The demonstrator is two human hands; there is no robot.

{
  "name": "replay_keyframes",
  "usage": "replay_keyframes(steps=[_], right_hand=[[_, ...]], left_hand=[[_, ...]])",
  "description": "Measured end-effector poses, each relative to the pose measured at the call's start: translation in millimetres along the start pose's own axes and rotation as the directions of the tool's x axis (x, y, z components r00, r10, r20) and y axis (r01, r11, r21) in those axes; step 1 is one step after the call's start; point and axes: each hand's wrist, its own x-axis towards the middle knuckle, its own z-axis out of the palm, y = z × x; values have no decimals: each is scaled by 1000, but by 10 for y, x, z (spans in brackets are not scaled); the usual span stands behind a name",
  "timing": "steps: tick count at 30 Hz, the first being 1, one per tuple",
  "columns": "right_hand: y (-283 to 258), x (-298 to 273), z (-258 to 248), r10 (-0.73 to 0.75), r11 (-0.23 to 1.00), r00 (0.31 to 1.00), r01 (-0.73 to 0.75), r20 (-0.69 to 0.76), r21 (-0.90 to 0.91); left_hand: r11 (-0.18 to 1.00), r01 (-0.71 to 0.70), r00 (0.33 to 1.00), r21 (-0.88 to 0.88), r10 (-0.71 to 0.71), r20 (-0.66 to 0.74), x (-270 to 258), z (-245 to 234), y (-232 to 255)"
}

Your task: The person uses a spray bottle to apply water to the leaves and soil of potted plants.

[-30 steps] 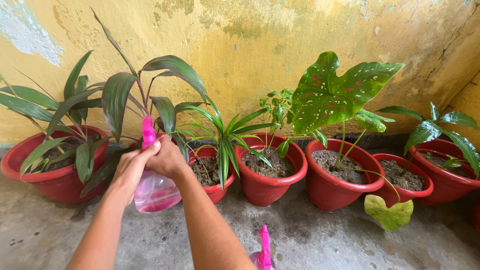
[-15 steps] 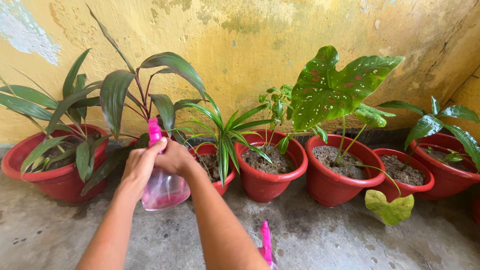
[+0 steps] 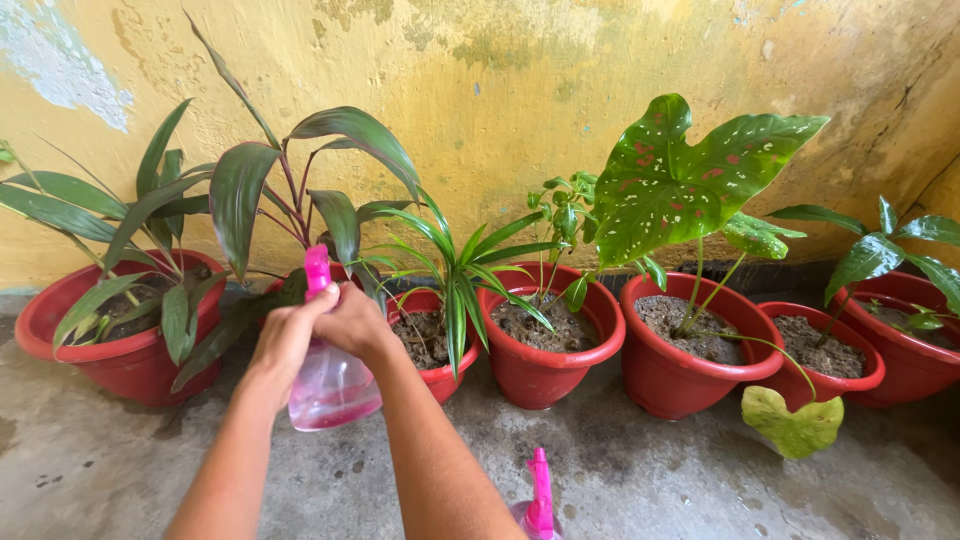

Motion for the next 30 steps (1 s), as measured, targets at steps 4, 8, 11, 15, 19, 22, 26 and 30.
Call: replay_keyframes(steps=[4, 8, 11, 15, 19, 22, 26, 30], right_hand=[[189, -12, -1, -39, 998, 995, 34, 88, 54], [174, -60, -97, -120, 986, 985, 104, 121, 131], [90, -133, -154, -24, 1000, 999, 23, 35, 19], [18, -106, -152, 64, 993, 998, -66, -18, -103], [149, 4, -14, 73, 992, 997, -74, -17, -106], [404, 77, 86, 72, 984, 992, -53, 108, -171], [869, 44, 167, 54, 996, 959, -72, 277, 57], [1150, -2, 66, 76, 972, 971, -22, 227, -233]], left_hand=[[987, 33, 999, 160, -28, -39, 33, 42, -109], [977, -51, 997, 208, 61, -41, 119, 79, -129], [995, -9, 1000, 101, 10, -12, 107, 111, -130], [1000, 5, 999, -4, -5, 48, 69, 134, -69], [994, 56, 995, -92, -47, 91, 65, 51, -145], [999, 49, 999, 24, -49, 3, 143, 90, -389], [988, 100, 994, 119, -104, 29, 183, 191, -732], [981, 65, 997, 185, -72, 36, 199, 338, -908]])
